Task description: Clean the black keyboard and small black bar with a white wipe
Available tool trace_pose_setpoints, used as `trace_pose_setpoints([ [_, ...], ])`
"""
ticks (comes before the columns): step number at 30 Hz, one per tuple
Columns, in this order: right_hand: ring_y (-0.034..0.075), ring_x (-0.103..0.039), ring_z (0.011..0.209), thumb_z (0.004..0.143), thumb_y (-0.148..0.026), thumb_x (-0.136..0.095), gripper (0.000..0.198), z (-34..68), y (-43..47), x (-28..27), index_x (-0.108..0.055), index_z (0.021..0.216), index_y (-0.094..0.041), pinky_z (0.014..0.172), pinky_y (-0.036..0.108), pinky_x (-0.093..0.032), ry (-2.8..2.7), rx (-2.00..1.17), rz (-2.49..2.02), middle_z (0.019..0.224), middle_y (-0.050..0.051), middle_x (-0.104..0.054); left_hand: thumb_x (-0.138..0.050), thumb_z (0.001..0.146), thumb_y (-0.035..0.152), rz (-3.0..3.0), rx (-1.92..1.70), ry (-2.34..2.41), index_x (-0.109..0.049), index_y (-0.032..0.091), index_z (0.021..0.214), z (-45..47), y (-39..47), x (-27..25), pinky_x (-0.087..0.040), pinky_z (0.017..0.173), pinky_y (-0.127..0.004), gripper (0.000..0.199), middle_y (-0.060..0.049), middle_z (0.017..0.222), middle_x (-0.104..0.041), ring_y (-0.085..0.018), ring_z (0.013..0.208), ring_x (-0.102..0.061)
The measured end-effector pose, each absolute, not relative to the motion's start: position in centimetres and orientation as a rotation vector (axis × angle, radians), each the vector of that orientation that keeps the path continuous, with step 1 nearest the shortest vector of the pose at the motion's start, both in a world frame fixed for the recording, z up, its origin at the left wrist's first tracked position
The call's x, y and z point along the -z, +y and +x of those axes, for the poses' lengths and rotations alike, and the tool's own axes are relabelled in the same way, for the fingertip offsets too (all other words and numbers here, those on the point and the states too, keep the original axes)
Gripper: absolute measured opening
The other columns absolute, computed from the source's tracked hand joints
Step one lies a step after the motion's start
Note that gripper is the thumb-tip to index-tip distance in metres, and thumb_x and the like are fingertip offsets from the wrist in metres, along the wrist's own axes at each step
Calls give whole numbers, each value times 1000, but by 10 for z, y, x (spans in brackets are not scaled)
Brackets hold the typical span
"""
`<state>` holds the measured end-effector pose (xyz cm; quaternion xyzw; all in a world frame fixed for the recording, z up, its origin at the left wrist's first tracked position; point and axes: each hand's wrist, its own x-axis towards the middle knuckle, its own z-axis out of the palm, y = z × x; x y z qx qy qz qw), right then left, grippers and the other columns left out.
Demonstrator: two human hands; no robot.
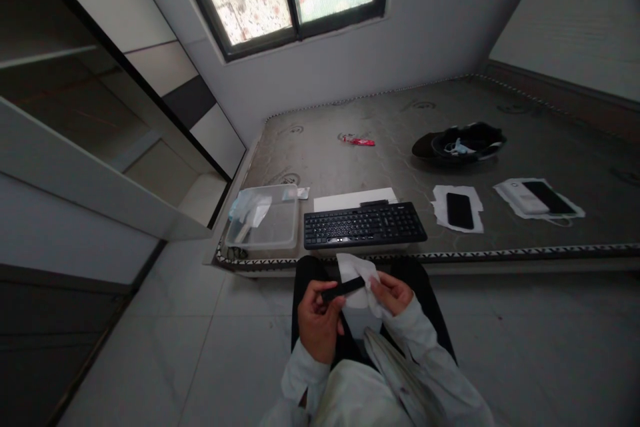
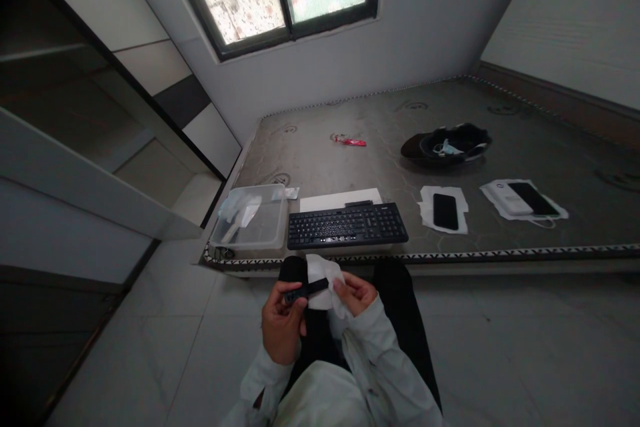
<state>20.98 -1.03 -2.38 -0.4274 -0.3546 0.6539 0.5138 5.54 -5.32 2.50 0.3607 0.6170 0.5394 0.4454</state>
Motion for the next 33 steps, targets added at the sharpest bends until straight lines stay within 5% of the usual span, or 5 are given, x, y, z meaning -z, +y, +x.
trace_pose_setpoints([
  [3, 23, -67, 66, 70, -54, -83, 44, 209, -10, 22, -75, 95, -19, 59, 26, -58, -843, -1630, -1007, 79, 9, -71, -77, 64, 41, 924, -1333, 1555, -60, 16, 84, 54, -54, -21, -29, 31, -12, 37, 11, 47, -52, -2, 31, -42],
  [9, 23, -66, 79, 82, -47, -72, 25, 210, -6, 32, -77, 80, -23, 61, 26, -56, -1231, -1055, -991, 88, 9, -69, -80, 60, 38, 929, -1386, 1585, -65, 15, 70, 51, -57, -12, -29, 32, -14, 29, 6, 48, -58, -3, 31, -43],
  [16, 22, -63, 83, 88, -39, -67, 15, 219, -11, 1, -77, 85, -27, 71, 30, -54, -1317, -845, -998, 93, 7, -67, -79, 60, 42, 1031, -1276, 1704, -68, 17, 69, 53, -56, -27, -31, 35, -17, 29, 5, 44, -59, -5, 32, -43],
  [27, 21, -61, 89, 83, -53, -71, 23, 193, -19, -4, -77, 83, -31, 79, 32, -52, -1433, -1075, -896, 105, 6, -64, -69, 66, 15, 1473, -1162, 1695, -62, 20, 57, 58, -60, -34, -37, 44, -18, 13, 6, 39, -57, -7, 36, -52],
  [33, 21, -62, 85, 80, -53, -74, 25, 212, -13, 8, -78, 82, -29, 79, 32, -52, -1366, -1034, -978, 101, 7, -66, -79, 63, 29, 1226, -1237, 1639, -66, 20, 68, 60, -61, -38, -35, 38, -17, 16, 5, 52, -65, -6, 35, -53],
])
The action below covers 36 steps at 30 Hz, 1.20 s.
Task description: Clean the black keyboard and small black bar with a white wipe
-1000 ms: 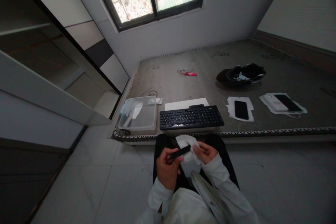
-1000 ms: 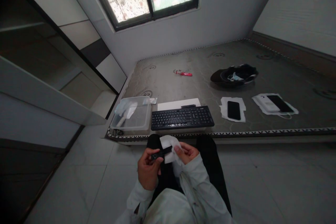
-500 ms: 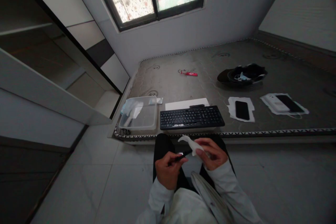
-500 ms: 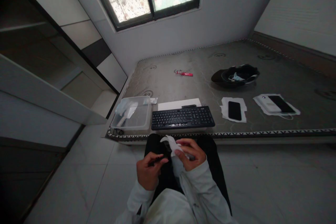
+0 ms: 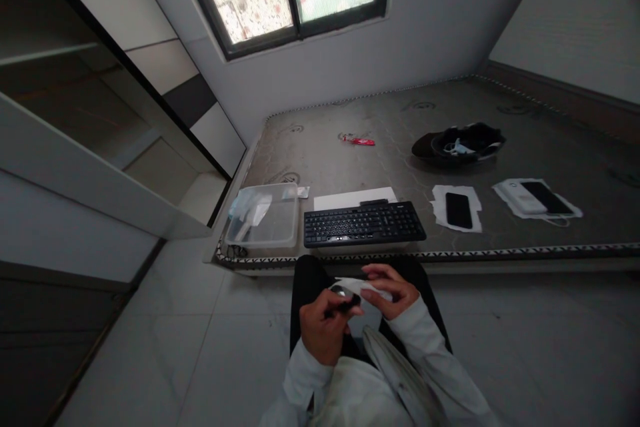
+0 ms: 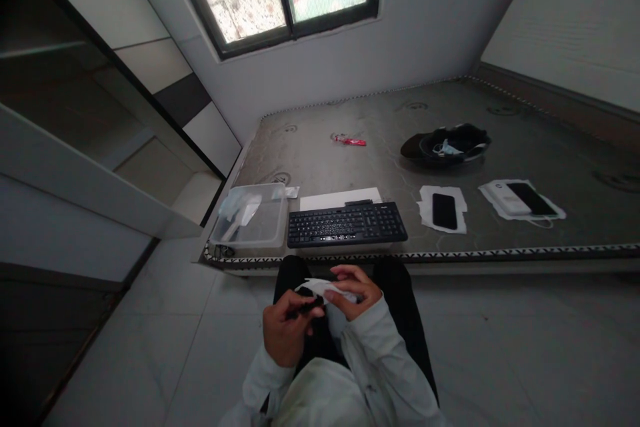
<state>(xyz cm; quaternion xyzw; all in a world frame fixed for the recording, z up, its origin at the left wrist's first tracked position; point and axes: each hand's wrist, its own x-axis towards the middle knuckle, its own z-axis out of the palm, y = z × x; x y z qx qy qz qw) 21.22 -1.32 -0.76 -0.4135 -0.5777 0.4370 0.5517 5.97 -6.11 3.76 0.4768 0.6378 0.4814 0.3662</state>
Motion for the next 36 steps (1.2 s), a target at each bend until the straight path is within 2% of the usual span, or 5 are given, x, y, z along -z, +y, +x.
trace_pose_setpoints([
  [7, 23, -64, 77, 74, -57, -75, 34, 230, 3, 45, -77, 75, -23, 67, 31, -52, -1289, -937, -1219, 85, 8, -69, -78, 64, 40, 1097, -1236, 1623, -59, 17, 59, 61, -61, -31, -35, 37, -16, 31, 2, 53, -68, -5, 35, -51],
  [14, 27, -64, 67, 55, -76, -77, 65, 228, -5, 56, -75, 79, -15, 57, 32, -55, -808, -1383, -1265, 77, 11, -70, -72, 69, 49, 866, -1346, 1542, -46, 19, 71, 59, -57, -29, -28, 32, -14, 39, 4, 56, -67, -2, 29, -43],
  [26, 24, -65, 68, 72, -61, -75, 49, 206, -14, 39, -76, 89, -15, 58, 26, -53, -1030, -1393, -1142, 77, 8, -70, -58, 83, 43, 1447, -879, 1674, -64, 19, 82, 66, -51, -24, -41, 54, -19, 25, -1, 85, -68, -5, 54, -51],
  [30, 24, -66, 90, 83, -51, -69, 39, 209, -14, 42, -73, 106, -20, 76, 27, -55, -1237, -1253, -1147, 100, 8, -70, -63, 78, 39, 1363, -779, 1709, -61, 22, 97, 68, -53, -27, -38, 47, -19, 25, 2, 78, -73, -5, 44, -48],
  [36, 16, -64, 89, 94, -31, -57, 27, 205, -15, 39, -66, 119, -30, 76, 21, -51, -1552, -965, -1001, 100, 1, -67, -66, 76, 43, 1226, -872, 1614, -57, 22, 113, 68, -54, -21, -42, 45, -19, 43, 2, 68, -72, -6, 43, -54],
])
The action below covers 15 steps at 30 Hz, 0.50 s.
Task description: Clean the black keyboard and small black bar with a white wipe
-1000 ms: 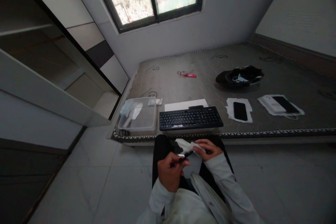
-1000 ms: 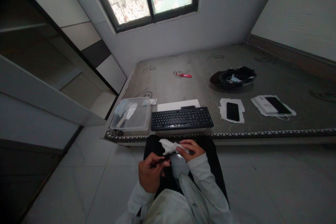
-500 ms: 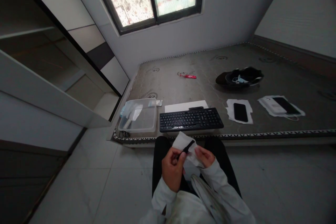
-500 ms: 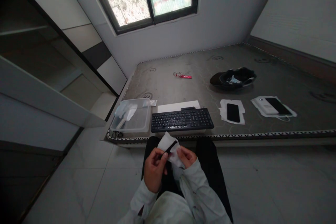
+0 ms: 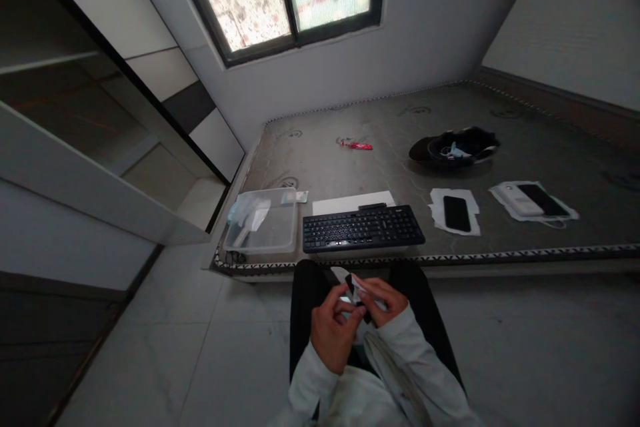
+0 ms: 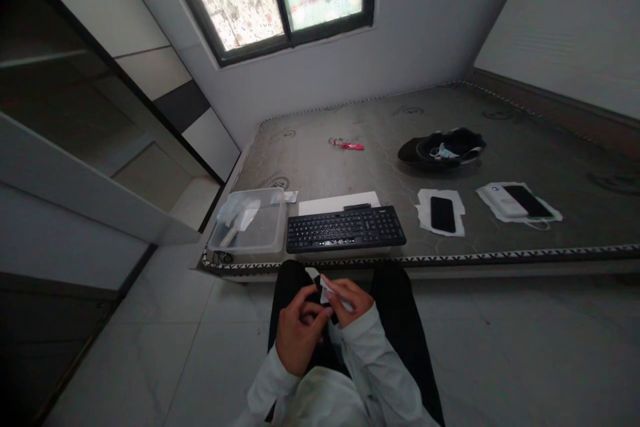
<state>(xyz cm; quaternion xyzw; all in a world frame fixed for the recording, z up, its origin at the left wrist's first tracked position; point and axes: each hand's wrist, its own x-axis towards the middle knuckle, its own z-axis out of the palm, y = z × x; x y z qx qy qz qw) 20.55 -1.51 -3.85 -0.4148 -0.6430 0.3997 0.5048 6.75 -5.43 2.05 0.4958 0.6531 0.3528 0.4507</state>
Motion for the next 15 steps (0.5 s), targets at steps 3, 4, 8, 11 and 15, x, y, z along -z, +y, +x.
trace_pose_setpoints([
  [3, 14, -64, 89, 96, -28, -55, 28, 206, -16, 39, -63, 122, -32, 76, 20, -52, -1662, -955, -917, 101, 0, -68, -71, 71, 44, 980, -999, 1521, -54, 19, 106, 66, -52, -15, -42, 43, -17, 46, 5, 61, -66, -7, 44, -55],
  [4, 14, -65, 89, 96, -28, -54, 28, 206, -17, 40, -63, 122, -32, 77, 20, -52, -1682, -955, -903, 101, 0, -68, -73, 69, 43, 896, -1034, 1505, -53, 19, 104, 64, -50, -14, -40, 41, -15, 47, 5, 60, -65, -7, 44, -56],
  [8, 17, -66, 91, 98, -33, -52, 26, 205, -24, 39, -64, 121, -29, 81, 25, -54, -1692, -973, -913, 107, 1, -69, -76, 65, 44, 752, -1142, 1516, -46, 21, 101, 56, -44, -11, -33, 35, -12, 52, 8, 59, -65, -6, 40, -55],
  [11, 19, -67, 83, 97, -34, -55, 24, 205, -27, 39, -67, 117, -27, 72, 27, -55, -1695, -961, -948, 101, 2, -70, -75, 66, 44, 748, -1170, 1517, -43, 22, 100, 50, -42, -12, -33, 34, -12, 52, 8, 59, -65, -5, 38, -52],
  [15, 21, -67, 76, 93, -40, -59, 23, 210, -27, 35, -74, 104, -26, 67, 28, -55, -1604, -975, -1067, 91, 3, -72, -73, 68, 45, 786, -1145, 1510, -43, 22, 98, 50, -43, -15, -30, 33, -12, 49, 10, 56, -62, -3, 35, -46],
])
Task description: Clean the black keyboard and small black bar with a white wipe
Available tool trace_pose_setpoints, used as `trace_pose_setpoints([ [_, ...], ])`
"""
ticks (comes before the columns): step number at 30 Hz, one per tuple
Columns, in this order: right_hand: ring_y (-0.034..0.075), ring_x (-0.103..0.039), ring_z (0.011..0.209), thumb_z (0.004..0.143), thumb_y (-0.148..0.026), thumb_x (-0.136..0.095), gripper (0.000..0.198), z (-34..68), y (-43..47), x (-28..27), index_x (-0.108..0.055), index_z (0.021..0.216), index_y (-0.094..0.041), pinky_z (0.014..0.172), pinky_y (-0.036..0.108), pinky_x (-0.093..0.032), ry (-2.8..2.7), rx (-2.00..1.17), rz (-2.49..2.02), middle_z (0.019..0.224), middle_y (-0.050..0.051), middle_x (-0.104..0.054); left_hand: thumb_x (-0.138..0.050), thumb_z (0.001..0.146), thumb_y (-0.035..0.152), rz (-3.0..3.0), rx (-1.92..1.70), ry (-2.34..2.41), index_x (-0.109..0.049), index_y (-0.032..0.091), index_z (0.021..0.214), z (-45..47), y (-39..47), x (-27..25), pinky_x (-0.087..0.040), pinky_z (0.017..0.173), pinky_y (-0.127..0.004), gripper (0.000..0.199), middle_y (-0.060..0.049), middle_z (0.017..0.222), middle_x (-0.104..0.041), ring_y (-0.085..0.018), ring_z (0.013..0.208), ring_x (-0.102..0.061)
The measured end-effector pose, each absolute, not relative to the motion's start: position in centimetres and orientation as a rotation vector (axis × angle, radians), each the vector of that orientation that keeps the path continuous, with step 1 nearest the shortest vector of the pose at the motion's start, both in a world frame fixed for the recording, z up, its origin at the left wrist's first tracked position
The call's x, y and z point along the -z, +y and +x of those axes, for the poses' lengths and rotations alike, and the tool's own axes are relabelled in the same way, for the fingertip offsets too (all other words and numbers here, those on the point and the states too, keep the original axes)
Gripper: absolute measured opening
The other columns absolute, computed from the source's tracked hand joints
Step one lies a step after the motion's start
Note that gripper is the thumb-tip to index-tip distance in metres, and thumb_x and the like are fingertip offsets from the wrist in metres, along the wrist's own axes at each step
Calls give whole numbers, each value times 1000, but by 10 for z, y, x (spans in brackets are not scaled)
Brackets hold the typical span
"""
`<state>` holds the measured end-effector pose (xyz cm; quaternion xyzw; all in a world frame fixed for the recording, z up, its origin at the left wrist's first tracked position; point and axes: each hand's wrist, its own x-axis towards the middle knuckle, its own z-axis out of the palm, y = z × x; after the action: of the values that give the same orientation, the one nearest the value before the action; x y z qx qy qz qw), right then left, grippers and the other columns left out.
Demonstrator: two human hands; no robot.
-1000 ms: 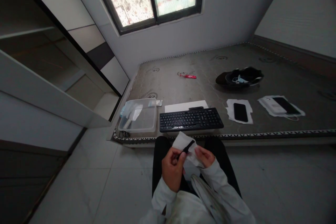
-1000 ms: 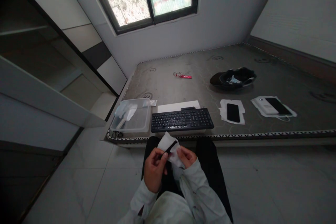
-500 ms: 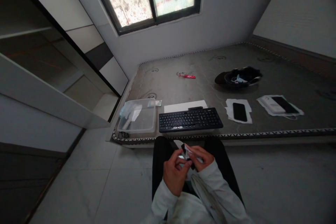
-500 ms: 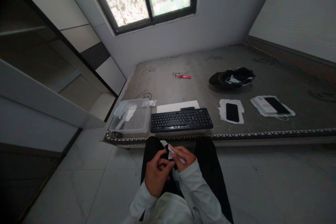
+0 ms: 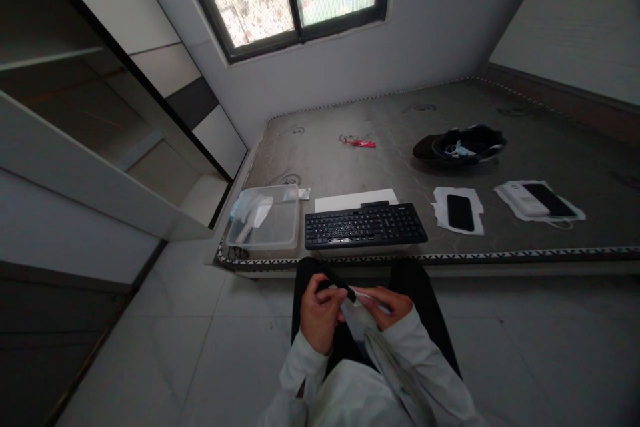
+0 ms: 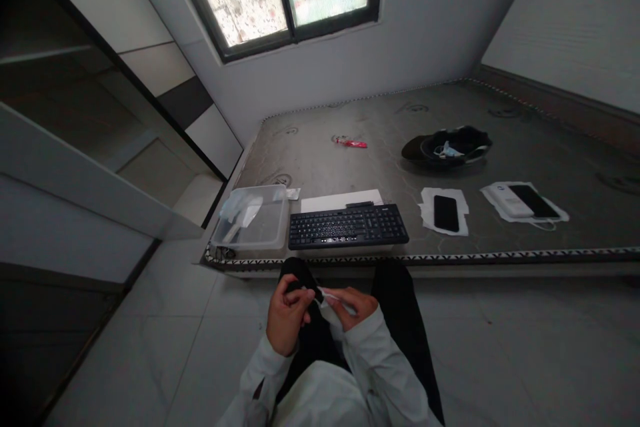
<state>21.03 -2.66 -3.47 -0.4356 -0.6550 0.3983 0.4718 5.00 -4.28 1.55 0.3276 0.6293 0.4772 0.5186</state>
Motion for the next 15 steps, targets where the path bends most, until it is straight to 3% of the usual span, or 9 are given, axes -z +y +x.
trace_pose_setpoints([
  [5, 21, -66, 82, 90, -41, -62, 21, 220, -21, 19, -75, 97, -27, 72, 28, -53, -1436, -994, -1155, 90, 3, -71, -74, 67, 44, 806, -1091, 1500, -48, 17, 106, 57, -45, -18, -33, 36, -13, 54, 9, 56, -61, -1, 37, -43],
  [11, 19, -63, 78, 86, -38, -68, 16, 215, -11, 17, -76, 95, -28, 61, 24, -51, -1466, -868, -1071, 87, 4, -66, -74, 68, 38, 927, -902, 1418, -60, 12, 110, 68, -53, -21, -37, 40, -16, 52, 5, 58, -61, -3, 41, -44],
  [15, 18, -62, 74, 85, -41, -69, 28, 211, -9, 22, -72, 105, -22, 61, 23, -52, -1393, -964, -1125, 85, 5, -65, -74, 69, 37, 1029, -891, 1425, -63, 12, 110, 69, -56, -20, -35, 43, -16, 49, 3, 62, -63, -2, 44, -43],
])
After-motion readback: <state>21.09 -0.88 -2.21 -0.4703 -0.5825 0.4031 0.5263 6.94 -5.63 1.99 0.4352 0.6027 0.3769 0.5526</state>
